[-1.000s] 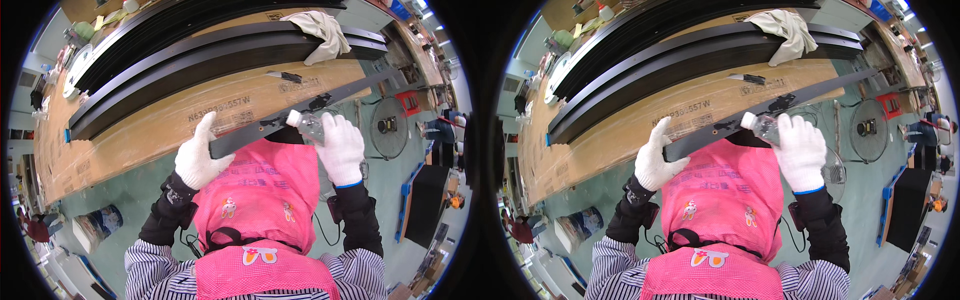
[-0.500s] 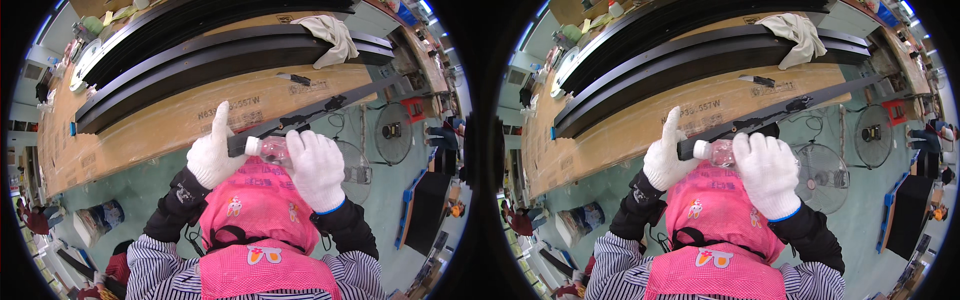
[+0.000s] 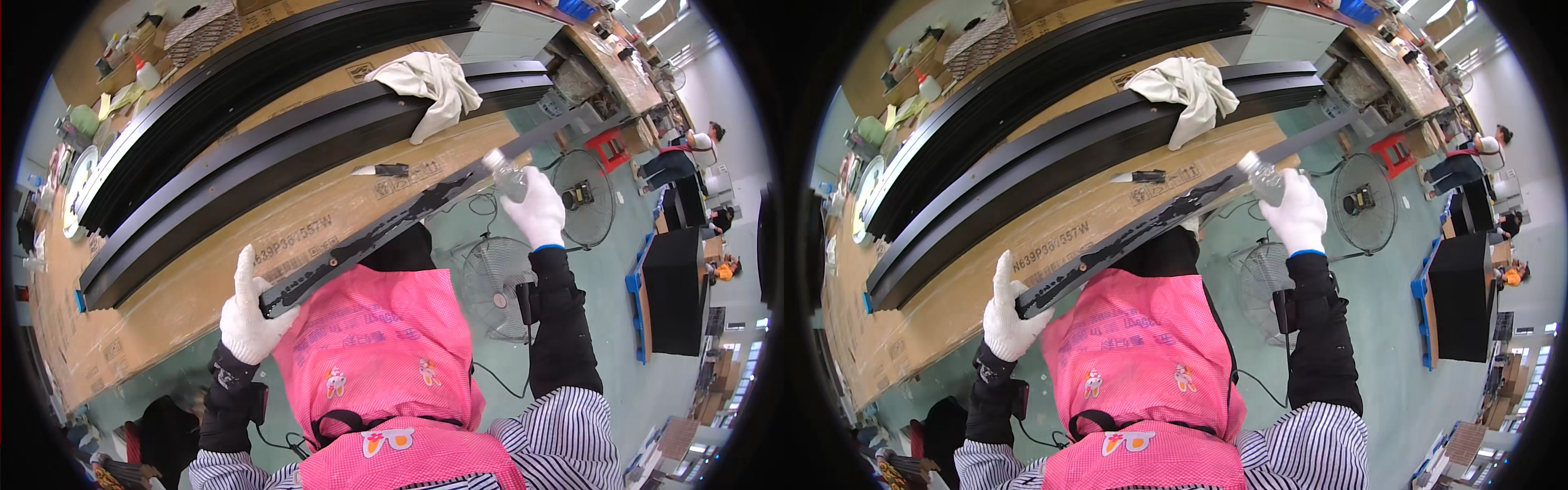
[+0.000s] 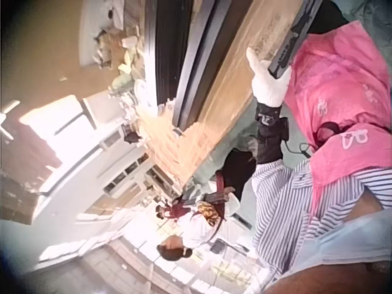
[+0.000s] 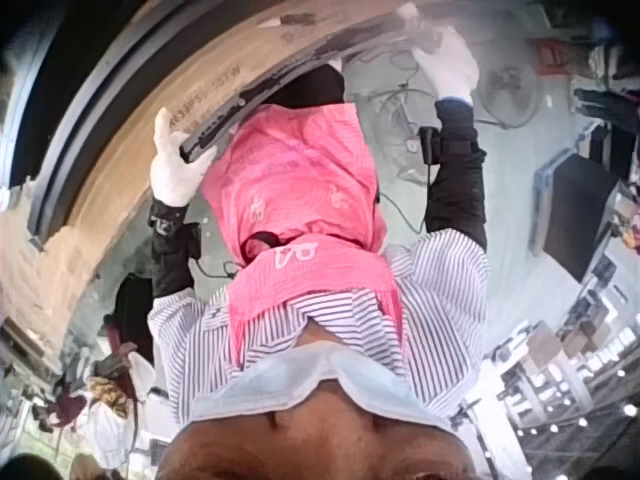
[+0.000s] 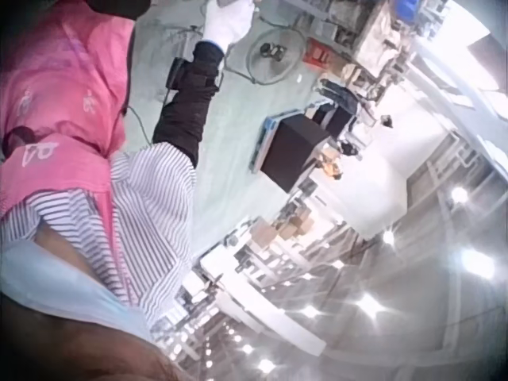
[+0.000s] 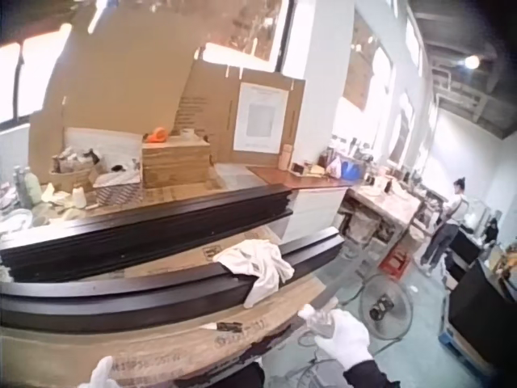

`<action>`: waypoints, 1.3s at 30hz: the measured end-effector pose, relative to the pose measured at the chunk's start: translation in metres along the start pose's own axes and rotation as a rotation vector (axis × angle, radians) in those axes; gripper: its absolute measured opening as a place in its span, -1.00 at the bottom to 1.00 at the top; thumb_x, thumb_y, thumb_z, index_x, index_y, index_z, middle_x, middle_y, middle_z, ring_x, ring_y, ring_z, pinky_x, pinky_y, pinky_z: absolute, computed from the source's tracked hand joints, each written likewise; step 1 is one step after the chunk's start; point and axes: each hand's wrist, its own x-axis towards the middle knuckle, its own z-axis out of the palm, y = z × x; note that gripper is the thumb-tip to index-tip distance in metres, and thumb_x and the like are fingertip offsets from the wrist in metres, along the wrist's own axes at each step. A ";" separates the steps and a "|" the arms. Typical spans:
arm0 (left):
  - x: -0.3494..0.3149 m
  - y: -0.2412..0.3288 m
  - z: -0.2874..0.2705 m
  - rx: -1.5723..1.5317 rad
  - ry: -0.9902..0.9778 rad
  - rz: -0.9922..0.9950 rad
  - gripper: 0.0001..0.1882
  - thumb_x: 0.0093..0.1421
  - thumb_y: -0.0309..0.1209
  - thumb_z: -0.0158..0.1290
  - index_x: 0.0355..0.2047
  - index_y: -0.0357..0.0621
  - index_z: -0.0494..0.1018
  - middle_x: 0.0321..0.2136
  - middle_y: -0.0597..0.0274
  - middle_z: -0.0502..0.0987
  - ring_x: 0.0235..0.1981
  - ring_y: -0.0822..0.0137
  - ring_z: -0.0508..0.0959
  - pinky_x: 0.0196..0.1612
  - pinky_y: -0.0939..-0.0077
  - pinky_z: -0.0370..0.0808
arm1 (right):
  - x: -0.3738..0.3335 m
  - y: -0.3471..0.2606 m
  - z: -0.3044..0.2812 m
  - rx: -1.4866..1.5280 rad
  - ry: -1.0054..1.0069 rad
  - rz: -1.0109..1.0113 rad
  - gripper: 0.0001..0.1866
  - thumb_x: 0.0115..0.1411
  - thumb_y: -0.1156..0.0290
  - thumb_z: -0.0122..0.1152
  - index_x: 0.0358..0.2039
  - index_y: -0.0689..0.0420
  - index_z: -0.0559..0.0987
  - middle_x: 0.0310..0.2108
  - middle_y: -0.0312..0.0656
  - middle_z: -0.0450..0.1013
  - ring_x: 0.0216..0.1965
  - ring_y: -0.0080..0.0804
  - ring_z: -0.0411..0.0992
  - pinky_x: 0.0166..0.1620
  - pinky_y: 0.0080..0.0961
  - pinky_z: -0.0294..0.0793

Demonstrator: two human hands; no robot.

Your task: The worker is cleaning and inspecting long black metal frame components using a white cloth in a furniture manufacturing workshop.

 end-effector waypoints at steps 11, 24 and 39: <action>0.034 -0.057 0.007 0.121 -0.041 0.037 -0.04 -0.04 -0.25 0.45 0.33 -0.11 0.20 -0.28 0.01 0.67 -0.29 -0.07 0.71 -0.19 0.16 0.65 | 0.129 -0.103 -0.106 1.863 0.273 -0.045 -0.51 0.35 0.48 0.29 0.25 0.20 0.38 0.06 -0.11 0.53 0.12 -0.25 0.52 0.14 -0.26 0.56; 0.040 -0.071 0.023 0.098 0.035 0.138 -0.14 -0.14 -0.10 0.51 0.12 -0.12 0.36 -0.39 0.10 0.69 -0.38 0.05 0.73 -0.29 0.27 0.67 | 0.245 -0.311 0.021 1.267 -0.178 -0.265 -0.43 -0.20 0.44 0.61 -0.14 0.22 0.55 -0.27 -0.09 0.59 -0.19 -0.23 0.59 -0.03 -0.28 0.59; 0.043 -0.071 0.016 -0.032 0.007 0.049 -0.27 -0.02 -0.15 0.45 0.07 -0.12 0.35 -0.35 0.06 0.69 -0.35 -0.01 0.72 -0.24 0.19 0.67 | 0.205 -0.137 -0.020 0.882 -0.086 -0.094 -0.69 0.14 0.45 0.34 -0.09 0.19 0.59 -0.11 0.03 0.52 -0.06 -0.01 0.56 0.03 -0.22 0.54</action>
